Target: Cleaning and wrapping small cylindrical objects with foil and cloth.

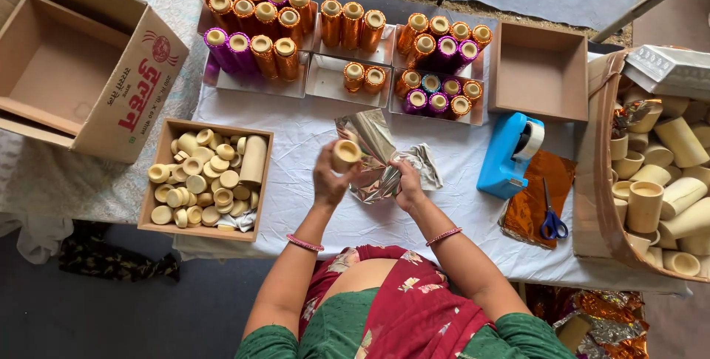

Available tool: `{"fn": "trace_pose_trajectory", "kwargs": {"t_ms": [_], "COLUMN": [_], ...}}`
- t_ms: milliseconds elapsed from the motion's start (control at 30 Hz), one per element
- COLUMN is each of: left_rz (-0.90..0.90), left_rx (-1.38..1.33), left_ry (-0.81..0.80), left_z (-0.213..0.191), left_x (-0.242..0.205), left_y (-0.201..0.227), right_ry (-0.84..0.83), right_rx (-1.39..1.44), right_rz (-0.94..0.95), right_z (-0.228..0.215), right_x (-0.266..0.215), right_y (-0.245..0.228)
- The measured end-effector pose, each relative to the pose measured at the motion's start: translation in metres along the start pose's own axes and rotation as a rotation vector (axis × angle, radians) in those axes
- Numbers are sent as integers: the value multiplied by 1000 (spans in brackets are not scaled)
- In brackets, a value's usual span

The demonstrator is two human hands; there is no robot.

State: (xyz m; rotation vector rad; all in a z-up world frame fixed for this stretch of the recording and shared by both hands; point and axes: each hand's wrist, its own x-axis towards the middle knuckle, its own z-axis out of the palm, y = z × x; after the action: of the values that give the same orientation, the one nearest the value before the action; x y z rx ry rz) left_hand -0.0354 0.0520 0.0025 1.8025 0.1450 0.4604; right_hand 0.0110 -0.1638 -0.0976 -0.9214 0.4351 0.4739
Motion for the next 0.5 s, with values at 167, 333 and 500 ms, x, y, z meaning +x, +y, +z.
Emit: {"fn": "trace_pose_trajectory", "kwargs": {"t_ms": [167,333,500], "left_rz": [-82,81,109], "left_rx": [233,498,573], "left_ry": [-371,-406,-456], "left_z": [26,37,34], "left_x": [-1,-14,-13], "left_y": [-16,-46,-29], "right_ry": [74,273,2], "right_rx": [-43,-258,-1224], "right_rz": [36,-545,-891], "right_z": [-6,-48,25], "right_x": [-9,1,-61], "right_y": [-7,-22,-62]}}
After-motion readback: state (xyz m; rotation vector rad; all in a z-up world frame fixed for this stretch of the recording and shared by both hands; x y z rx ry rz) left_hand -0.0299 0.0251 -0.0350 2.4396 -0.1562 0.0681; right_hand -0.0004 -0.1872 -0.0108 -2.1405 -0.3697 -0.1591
